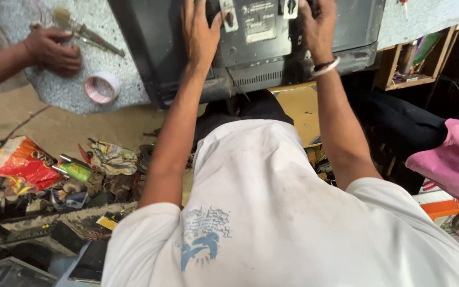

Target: The person repairs a television at a cluttered workbench. They lift and reposition the TV, remove and reattach its back cover, handle internal cables and boards, and use a screwdriver to unscrew and tighten screws on the rear panel.

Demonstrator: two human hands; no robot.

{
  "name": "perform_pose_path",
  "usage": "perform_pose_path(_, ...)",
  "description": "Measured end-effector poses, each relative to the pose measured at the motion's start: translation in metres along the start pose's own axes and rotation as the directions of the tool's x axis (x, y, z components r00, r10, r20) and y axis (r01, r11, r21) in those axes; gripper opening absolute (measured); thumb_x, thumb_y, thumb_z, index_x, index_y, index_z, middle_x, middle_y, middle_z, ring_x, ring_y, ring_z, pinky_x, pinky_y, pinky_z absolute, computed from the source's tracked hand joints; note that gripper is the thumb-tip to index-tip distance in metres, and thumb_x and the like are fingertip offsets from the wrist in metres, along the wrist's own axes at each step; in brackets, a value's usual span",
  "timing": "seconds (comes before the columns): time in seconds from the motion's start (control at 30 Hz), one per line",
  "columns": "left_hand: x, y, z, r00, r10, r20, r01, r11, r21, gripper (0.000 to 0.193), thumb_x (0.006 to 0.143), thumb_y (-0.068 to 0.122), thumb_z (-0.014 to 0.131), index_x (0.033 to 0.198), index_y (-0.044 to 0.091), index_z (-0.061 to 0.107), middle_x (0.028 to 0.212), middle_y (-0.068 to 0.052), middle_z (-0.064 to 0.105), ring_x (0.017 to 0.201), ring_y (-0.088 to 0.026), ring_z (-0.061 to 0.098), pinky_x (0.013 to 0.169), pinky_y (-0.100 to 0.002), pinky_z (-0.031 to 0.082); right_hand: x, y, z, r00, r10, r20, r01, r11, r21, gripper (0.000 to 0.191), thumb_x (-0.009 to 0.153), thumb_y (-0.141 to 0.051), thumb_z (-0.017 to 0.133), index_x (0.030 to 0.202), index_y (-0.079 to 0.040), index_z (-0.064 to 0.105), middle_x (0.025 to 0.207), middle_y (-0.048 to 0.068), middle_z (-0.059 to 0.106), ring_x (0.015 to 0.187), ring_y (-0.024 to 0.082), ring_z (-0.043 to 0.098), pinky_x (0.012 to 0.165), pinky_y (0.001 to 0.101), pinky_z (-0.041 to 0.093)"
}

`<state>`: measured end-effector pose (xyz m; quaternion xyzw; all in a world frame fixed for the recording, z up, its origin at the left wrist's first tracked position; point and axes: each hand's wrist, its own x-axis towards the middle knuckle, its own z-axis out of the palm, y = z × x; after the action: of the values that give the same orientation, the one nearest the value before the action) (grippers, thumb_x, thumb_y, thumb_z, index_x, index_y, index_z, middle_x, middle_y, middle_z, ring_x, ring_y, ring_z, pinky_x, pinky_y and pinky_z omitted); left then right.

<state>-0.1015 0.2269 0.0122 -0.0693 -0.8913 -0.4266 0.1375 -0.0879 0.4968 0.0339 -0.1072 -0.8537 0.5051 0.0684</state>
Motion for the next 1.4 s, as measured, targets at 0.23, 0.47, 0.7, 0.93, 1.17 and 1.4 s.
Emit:
perform_pose_path(0.23,-0.005,-0.018,0.022,0.974,-0.167,0.155,0.147,0.980,0.133,0.064,0.097,0.016,0.084,0.150,0.005,0.050,0.149,-0.013,0.049,0.134,-0.037,0.050,0.112,-0.045,0.048,0.028,0.017,0.000,0.997,-0.072,0.023,0.074,0.994,-0.077,0.023,0.092,-0.009,0.081,0.112,0.002,0.074,0.107,0.015,0.068,0.095,0.030,0.064,0.084,0.0373,0.052)
perform_pose_path(0.47,-0.006,-0.022,0.026,0.943,-0.251,0.219,0.203,0.954,0.220,0.065,0.095,0.015,0.083,0.150,0.003,0.050,0.151,-0.013,0.048,0.137,-0.038,0.051,0.113,-0.045,0.046,0.043,0.034,-0.006,0.992,-0.099,0.077,0.106,0.990,-0.097,0.026,0.094,-0.009,0.081,0.118,0.000,0.076,0.119,0.014,0.073,0.108,0.036,0.061,0.096,0.0427,0.049)
perform_pose_path(0.7,0.007,0.011,0.041,0.901,-0.284,0.329,0.127,0.895,0.427,0.059,0.098,-0.001,0.069,0.153,0.010,0.052,0.161,-0.014,0.042,0.140,-0.041,0.045,0.114,-0.045,0.047,0.044,0.060,-0.008,0.993,0.081,0.081,-0.080,0.997,-0.015,0.027,0.091,-0.012,0.082,0.114,-0.002,0.072,0.113,0.011,0.073,0.101,0.028,0.069,0.091,0.0362,0.056)
perform_pose_path(0.93,0.020,0.015,0.034,0.863,-0.224,0.453,0.065,0.938,0.339,0.062,0.093,-0.007,0.063,0.150,0.018,0.058,0.154,-0.008,0.052,0.145,-0.038,0.042,0.113,-0.051,0.043,0.011,0.093,-0.077,0.995,0.063,0.080,-0.068,0.996,0.064,0.033,0.104,-0.015,0.082,0.133,-0.004,0.070,0.126,0.013,0.072,0.110,0.025,0.070,0.094,0.0341,0.057)
perform_pose_path(1.17,0.012,0.012,0.031,0.885,-0.146,0.443,-0.004,0.947,0.321,0.061,0.093,-0.005,0.066,0.150,0.017,0.057,0.153,-0.009,0.053,0.143,-0.040,0.044,0.116,-0.049,0.044,-0.084,0.128,-0.162,0.541,0.816,-0.204,-0.740,0.577,0.346,0.066,0.099,-0.033,0.079,0.152,-0.012,0.046,0.138,0.012,0.058,0.116,0.027,0.058,0.090,0.0485,0.048)
perform_pose_path(1.4,0.008,0.012,0.030,0.874,-0.089,0.478,-0.068,0.951,0.302,0.061,0.094,-0.005,0.065,0.151,0.015,0.056,0.153,-0.013,0.054,0.142,-0.041,0.045,0.117,-0.047,0.042,-0.102,0.120,-0.126,0.640,0.765,-0.070,-0.471,0.463,0.751,0.100,0.101,-0.018,0.075,0.163,-0.030,-0.004,0.147,0.009,0.056,0.119,0.025,0.062,0.089,0.0524,0.057)
